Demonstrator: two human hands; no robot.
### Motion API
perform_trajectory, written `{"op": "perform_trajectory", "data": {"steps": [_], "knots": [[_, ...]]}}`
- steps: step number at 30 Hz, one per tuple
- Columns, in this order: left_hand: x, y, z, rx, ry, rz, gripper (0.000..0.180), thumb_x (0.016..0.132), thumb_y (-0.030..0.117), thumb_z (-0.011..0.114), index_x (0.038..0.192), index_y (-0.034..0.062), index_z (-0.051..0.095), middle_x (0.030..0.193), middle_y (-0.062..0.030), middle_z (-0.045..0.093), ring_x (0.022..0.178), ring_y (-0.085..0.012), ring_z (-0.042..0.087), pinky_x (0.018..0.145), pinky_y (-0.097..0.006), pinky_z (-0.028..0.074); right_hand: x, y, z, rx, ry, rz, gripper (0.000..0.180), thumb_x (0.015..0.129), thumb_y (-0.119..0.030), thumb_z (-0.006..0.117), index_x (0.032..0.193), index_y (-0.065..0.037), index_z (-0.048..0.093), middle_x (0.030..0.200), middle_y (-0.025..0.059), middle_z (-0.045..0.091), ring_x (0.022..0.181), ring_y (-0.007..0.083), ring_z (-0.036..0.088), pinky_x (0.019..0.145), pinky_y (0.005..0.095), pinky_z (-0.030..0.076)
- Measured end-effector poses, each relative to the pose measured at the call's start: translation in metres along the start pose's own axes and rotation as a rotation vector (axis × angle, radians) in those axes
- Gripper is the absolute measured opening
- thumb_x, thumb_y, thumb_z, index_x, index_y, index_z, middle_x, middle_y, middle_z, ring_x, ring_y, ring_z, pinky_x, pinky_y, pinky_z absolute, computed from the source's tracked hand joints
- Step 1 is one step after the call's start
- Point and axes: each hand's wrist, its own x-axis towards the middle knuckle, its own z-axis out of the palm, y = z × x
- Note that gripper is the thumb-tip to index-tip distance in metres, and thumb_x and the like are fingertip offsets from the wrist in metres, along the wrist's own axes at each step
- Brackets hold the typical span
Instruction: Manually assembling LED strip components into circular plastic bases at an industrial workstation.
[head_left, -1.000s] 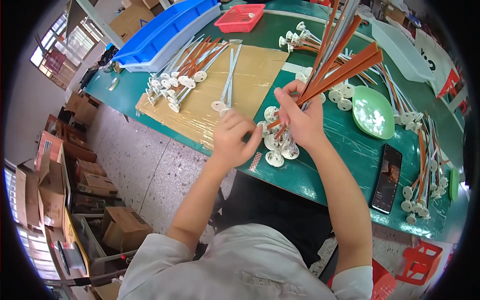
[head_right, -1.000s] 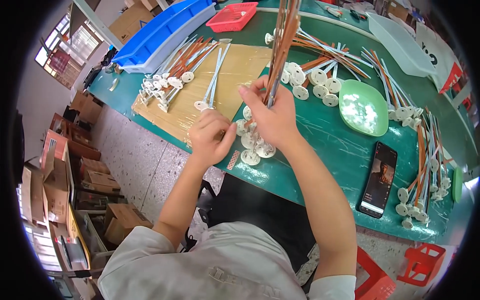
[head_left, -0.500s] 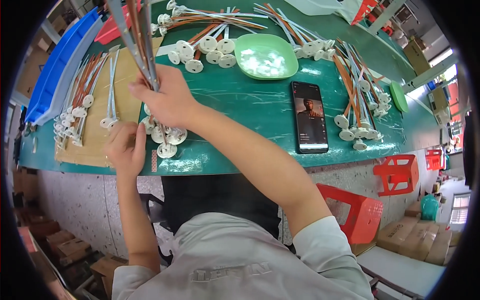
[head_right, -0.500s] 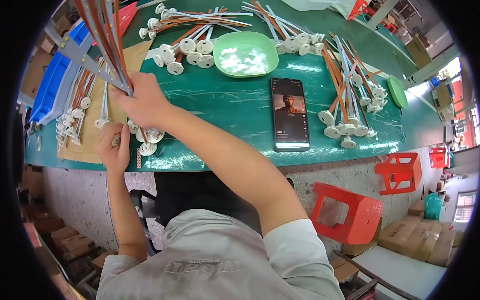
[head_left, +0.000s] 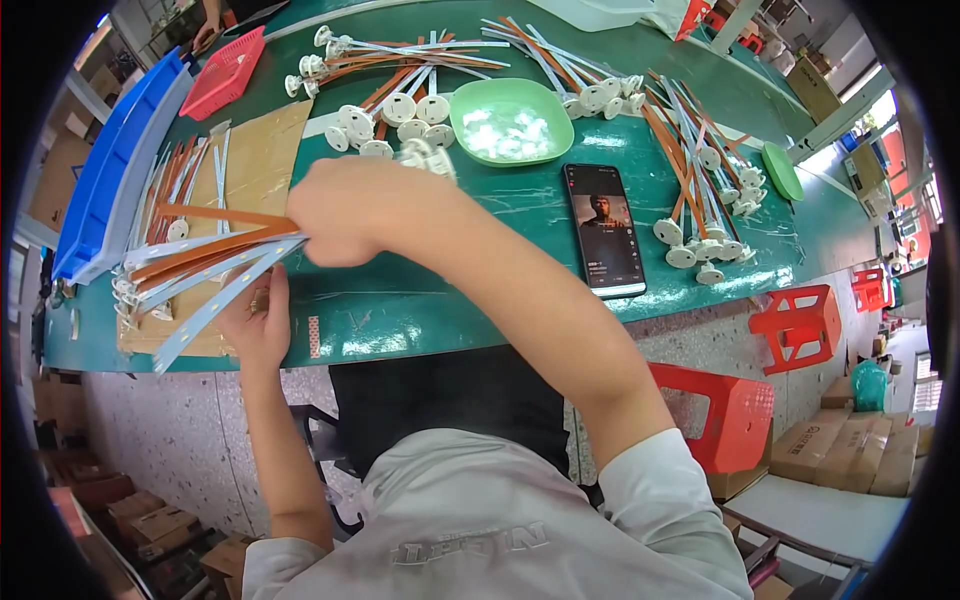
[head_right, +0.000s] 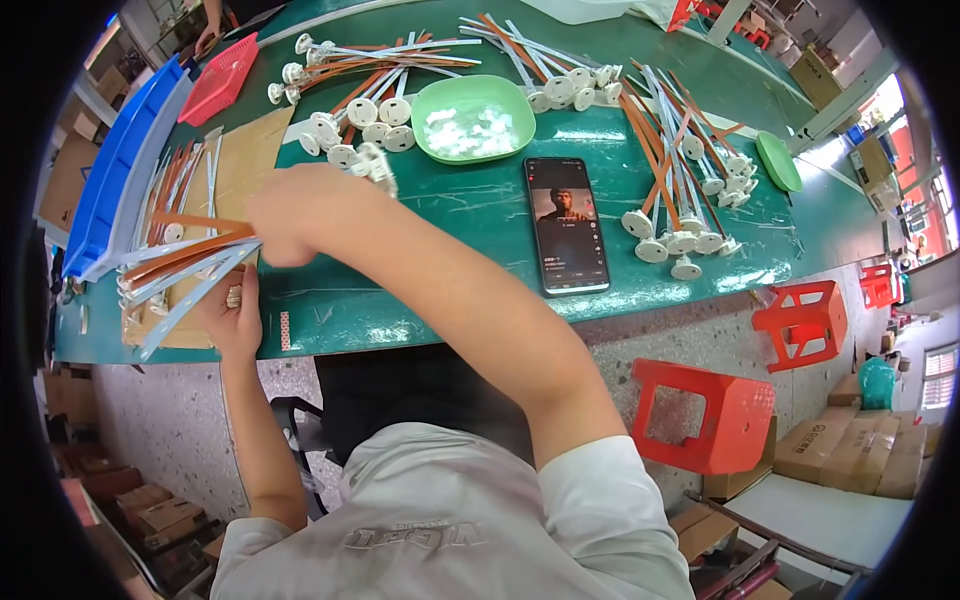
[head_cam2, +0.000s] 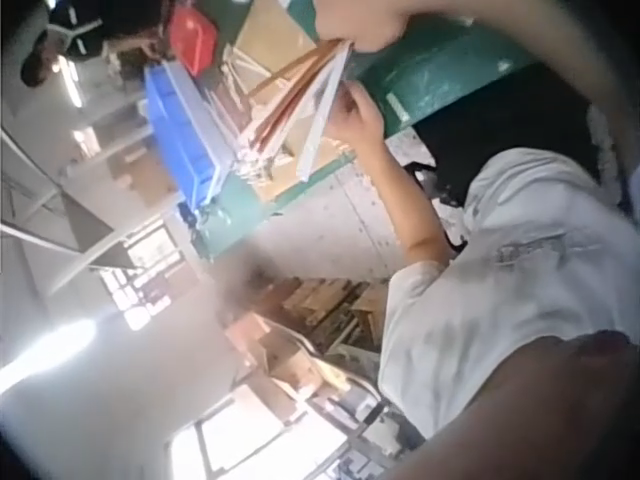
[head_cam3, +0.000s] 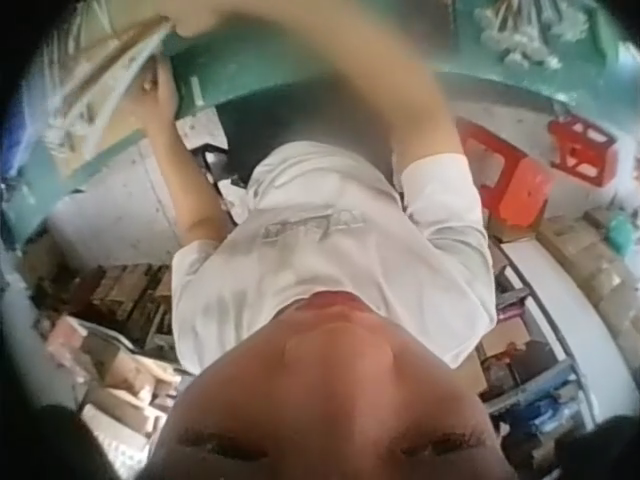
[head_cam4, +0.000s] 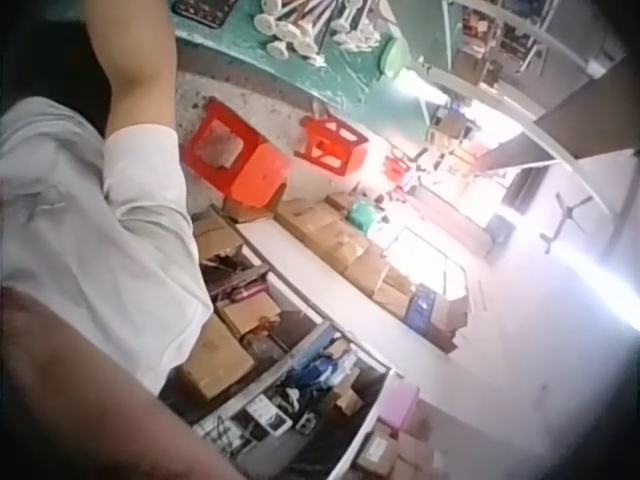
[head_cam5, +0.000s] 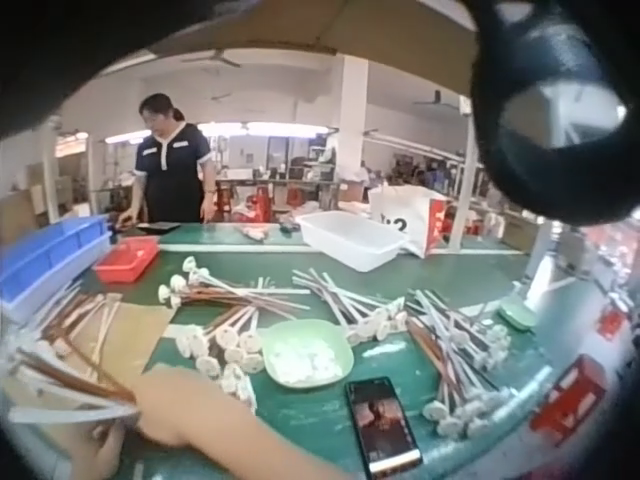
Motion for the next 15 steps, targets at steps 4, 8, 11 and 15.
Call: {"op": "perform_trajectory", "data": {"steps": [4,8,11,15], "knots": [[-0.006,-0.011,-0.003,-0.009,-0.055,-0.104,0.010,0.081,0.004,0.072,0.076,-0.0018,0.065,0.074,-0.0128,0.064,0.068,-0.0218,0.061,0.065,-0.033,0.046,-0.005,0.009,0.001,-0.168,-0.108,0.154,0.026,0.076,-0.014,0.058,0.093,-0.003,0.074,0.094,0.0178,0.071,0.092,0.0343,0.069,0.077,0.0441,0.056],[-0.005,-0.005,-0.004,-0.081,-0.012,-0.107,0.015,0.085,0.009,0.070,0.077,-0.0032,0.065,0.070,-0.0083,0.063,0.064,-0.0146,0.056,0.061,-0.030,0.045,-0.006,0.008,0.006,-0.157,-0.118,0.232,0.027,0.077,-0.014,0.058,0.096,-0.006,0.074,0.099,0.0146,0.071,0.093,0.0324,0.069,0.077,0.0438,0.057],[-0.023,-0.033,-0.008,-0.111,0.157,-0.524,0.016,0.086,0.006,0.066,0.072,-0.0012,0.061,0.073,-0.0044,0.060,0.067,-0.0122,0.053,0.064,-0.027,0.042,0.007,0.019,0.013,-0.142,-0.088,0.275,0.028,0.077,-0.015,0.059,0.098,-0.006,0.074,0.101,0.0143,0.071,0.094,0.0316,0.069,0.078,0.0441,0.057],[-0.025,-0.037,-0.022,-0.491,0.416,-0.640,0.019,0.085,0.004,0.059,0.066,0.0038,0.057,0.067,-0.0015,0.056,0.065,-0.0076,0.047,0.063,-0.023,0.037,0.019,0.027,0.024,-0.168,-0.038,0.313,0.029,0.076,-0.017,0.060,0.100,-0.007,0.074,0.102,0.0134,0.071,0.096,0.0301,0.069,0.078,0.0442,0.057]]}}
